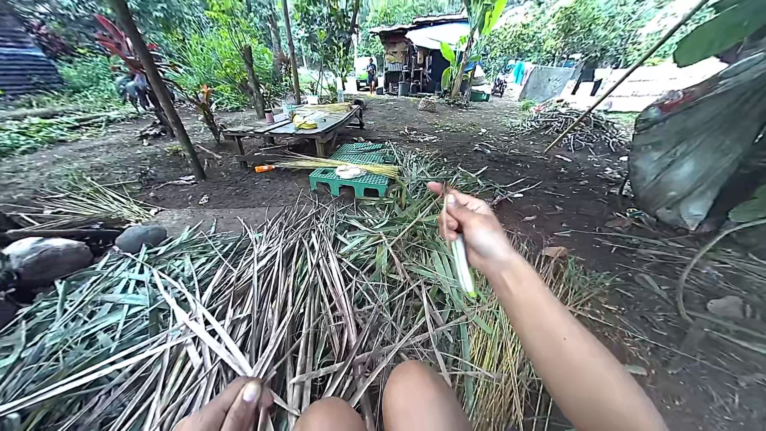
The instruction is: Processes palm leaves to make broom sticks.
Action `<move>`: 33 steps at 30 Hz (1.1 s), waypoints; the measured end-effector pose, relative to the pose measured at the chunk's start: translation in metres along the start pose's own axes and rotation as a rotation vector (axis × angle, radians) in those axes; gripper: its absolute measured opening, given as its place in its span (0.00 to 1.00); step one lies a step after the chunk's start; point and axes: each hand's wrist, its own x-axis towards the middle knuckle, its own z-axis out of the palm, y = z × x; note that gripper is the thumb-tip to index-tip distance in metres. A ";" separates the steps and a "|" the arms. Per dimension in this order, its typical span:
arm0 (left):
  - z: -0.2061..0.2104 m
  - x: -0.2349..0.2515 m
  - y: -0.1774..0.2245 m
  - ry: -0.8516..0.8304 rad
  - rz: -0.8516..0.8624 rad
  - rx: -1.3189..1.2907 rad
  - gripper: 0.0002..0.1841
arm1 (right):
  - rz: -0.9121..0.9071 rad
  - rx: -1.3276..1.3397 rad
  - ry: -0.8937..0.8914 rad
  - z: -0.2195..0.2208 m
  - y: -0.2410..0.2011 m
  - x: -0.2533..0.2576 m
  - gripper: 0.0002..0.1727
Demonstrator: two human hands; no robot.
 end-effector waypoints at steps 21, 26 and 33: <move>0.076 0.033 0.058 0.311 0.359 0.026 0.16 | -0.005 0.326 -0.843 0.083 0.035 -0.101 0.27; 0.073 0.028 0.069 0.243 0.375 -0.069 0.15 | -0.110 0.263 -0.851 0.078 0.031 -0.107 0.28; 0.068 0.024 0.073 -0.008 0.313 -0.438 0.15 | -0.266 0.180 -0.804 0.076 0.024 -0.109 0.26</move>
